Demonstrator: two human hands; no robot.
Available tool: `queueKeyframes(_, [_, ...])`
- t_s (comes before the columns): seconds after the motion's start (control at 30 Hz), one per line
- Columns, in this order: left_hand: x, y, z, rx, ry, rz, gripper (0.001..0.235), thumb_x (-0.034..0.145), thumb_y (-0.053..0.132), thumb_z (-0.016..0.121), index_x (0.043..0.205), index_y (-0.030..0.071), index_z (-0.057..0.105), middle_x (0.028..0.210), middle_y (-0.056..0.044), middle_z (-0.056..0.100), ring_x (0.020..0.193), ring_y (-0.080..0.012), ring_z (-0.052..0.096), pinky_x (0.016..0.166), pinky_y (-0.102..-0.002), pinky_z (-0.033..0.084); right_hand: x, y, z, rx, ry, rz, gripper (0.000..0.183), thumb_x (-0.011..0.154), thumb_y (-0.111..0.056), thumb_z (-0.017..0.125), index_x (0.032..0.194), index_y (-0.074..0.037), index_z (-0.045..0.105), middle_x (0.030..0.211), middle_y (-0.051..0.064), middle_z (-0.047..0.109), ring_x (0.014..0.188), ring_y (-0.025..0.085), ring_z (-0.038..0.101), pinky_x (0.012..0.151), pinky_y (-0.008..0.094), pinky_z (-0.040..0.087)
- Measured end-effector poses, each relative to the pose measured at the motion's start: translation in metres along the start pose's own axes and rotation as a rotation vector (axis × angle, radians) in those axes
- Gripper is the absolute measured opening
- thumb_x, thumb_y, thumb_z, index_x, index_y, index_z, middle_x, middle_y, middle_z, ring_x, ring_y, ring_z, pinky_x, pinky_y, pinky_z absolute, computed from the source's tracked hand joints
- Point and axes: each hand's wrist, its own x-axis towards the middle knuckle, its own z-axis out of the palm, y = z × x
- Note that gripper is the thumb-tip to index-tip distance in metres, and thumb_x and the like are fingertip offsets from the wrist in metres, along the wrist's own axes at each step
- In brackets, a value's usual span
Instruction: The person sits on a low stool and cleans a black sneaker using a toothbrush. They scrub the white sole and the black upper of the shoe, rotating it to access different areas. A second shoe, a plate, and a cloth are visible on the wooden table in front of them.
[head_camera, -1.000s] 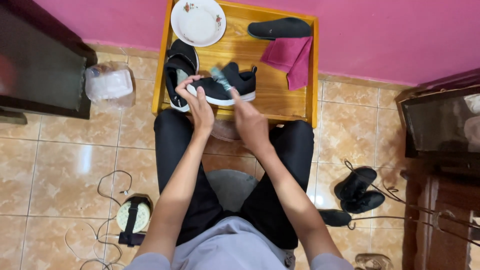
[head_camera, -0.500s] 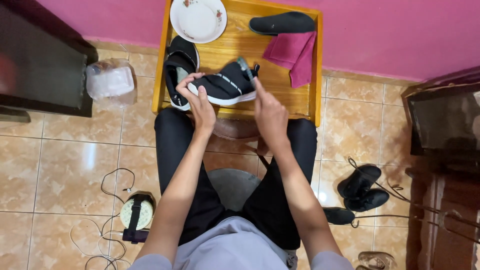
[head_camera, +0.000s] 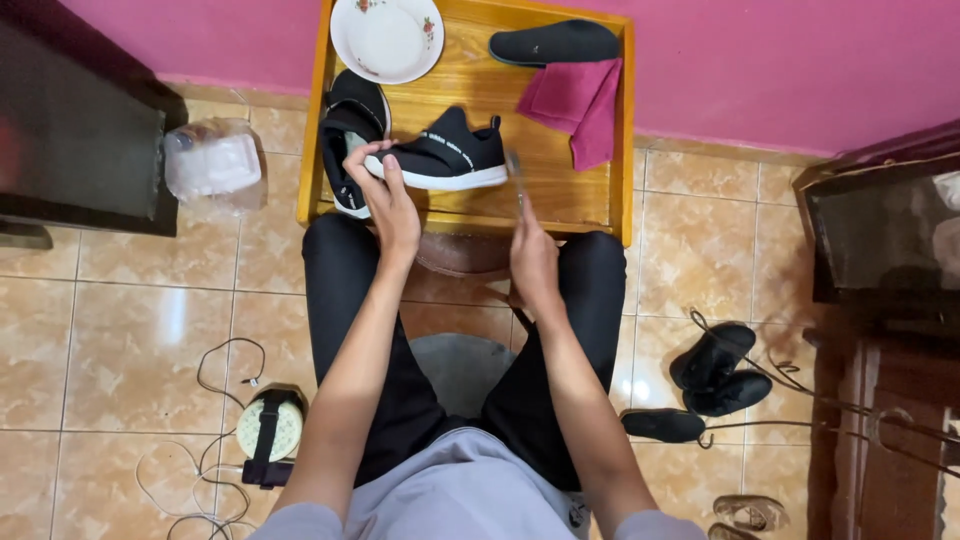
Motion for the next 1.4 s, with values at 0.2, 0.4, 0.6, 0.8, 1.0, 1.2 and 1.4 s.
queueKeyframes(0.2, [0.006,0.003,-0.005,0.044,0.022,-0.013,0.026,0.112,0.033,0.042,0.12,0.009,0.039,0.122,-0.015,0.055,0.12,-0.0271,0.062,0.111,-0.042,0.041,-0.022,-0.019,0.026,0.134,0.006,-0.201,0.056,0.105,0.001,0.045,0.158,-0.018,0.04,0.141,0.022,0.058,0.126,0.04,0.058,0.105,0.053,0.048])
queueKeyframes(0.4, [0.003,-0.001,-0.003,0.049,0.057,0.005,0.026,0.112,0.033,0.043,0.118,0.008,0.038,0.122,-0.017,0.055,0.12,-0.0293,0.06,0.111,-0.043,0.041,-0.014,-0.042,0.012,0.231,0.075,-0.229,0.054,0.102,0.004,0.045,0.153,-0.016,0.048,0.144,0.017,0.058,0.132,0.034,0.055,0.11,0.05,0.045])
queueKeyframes(0.6, [-0.001,-0.01,0.004,-0.052,0.058,-0.003,0.024,0.113,0.032,0.034,0.119,0.01,0.03,0.128,-0.018,0.05,0.125,-0.0304,0.06,0.116,-0.047,0.035,0.01,0.014,0.026,0.191,0.134,-0.108,0.049,0.106,-0.002,0.044,0.154,-0.012,0.045,0.136,0.025,0.061,0.124,0.04,0.06,0.103,0.051,0.051])
queueKeyframes(0.8, [-0.003,-0.009,0.005,-0.071,0.042,0.044,0.023,0.111,0.027,0.034,0.119,0.006,0.029,0.129,-0.021,0.047,0.13,-0.038,0.055,0.117,-0.051,0.033,-0.044,-0.055,0.039,0.194,0.045,-0.297,0.053,0.106,-0.003,0.047,0.155,-0.02,0.043,0.139,0.014,0.063,0.124,0.029,0.063,0.105,0.046,0.052])
queueKeyframes(1.0, [-0.01,0.0,0.009,-0.037,-0.021,0.118,0.032,0.11,0.036,0.033,0.119,0.005,0.029,0.133,-0.021,0.045,0.128,-0.0384,0.057,0.117,-0.048,0.035,-0.042,-0.055,0.044,0.257,0.097,-0.203,0.047,0.106,-0.005,0.051,0.151,-0.015,0.05,0.14,0.018,0.061,0.128,0.03,0.059,0.105,0.046,0.05])
queueKeyframes(1.2, [-0.007,0.012,0.008,-0.038,-0.072,0.292,0.039,0.107,0.04,0.033,0.117,0.002,0.033,0.126,-0.018,0.052,0.123,-0.0327,0.055,0.117,-0.045,0.03,-0.065,-0.04,0.03,0.245,-0.063,0.003,0.049,0.11,-0.015,0.043,0.158,-0.022,0.039,0.142,0.018,0.058,0.128,0.038,0.055,0.105,0.054,0.048])
queueKeyframes(1.4, [-0.006,0.011,0.009,-0.154,-0.132,0.4,0.049,0.106,0.048,0.029,0.117,0.002,0.037,0.125,-0.021,0.053,0.119,-0.0347,0.055,0.11,-0.043,0.039,-0.098,-0.117,-0.035,0.428,-0.236,0.061,0.046,0.108,-0.018,0.044,0.154,-0.018,0.044,0.149,0.016,0.053,0.138,0.034,0.047,0.112,0.05,0.043])
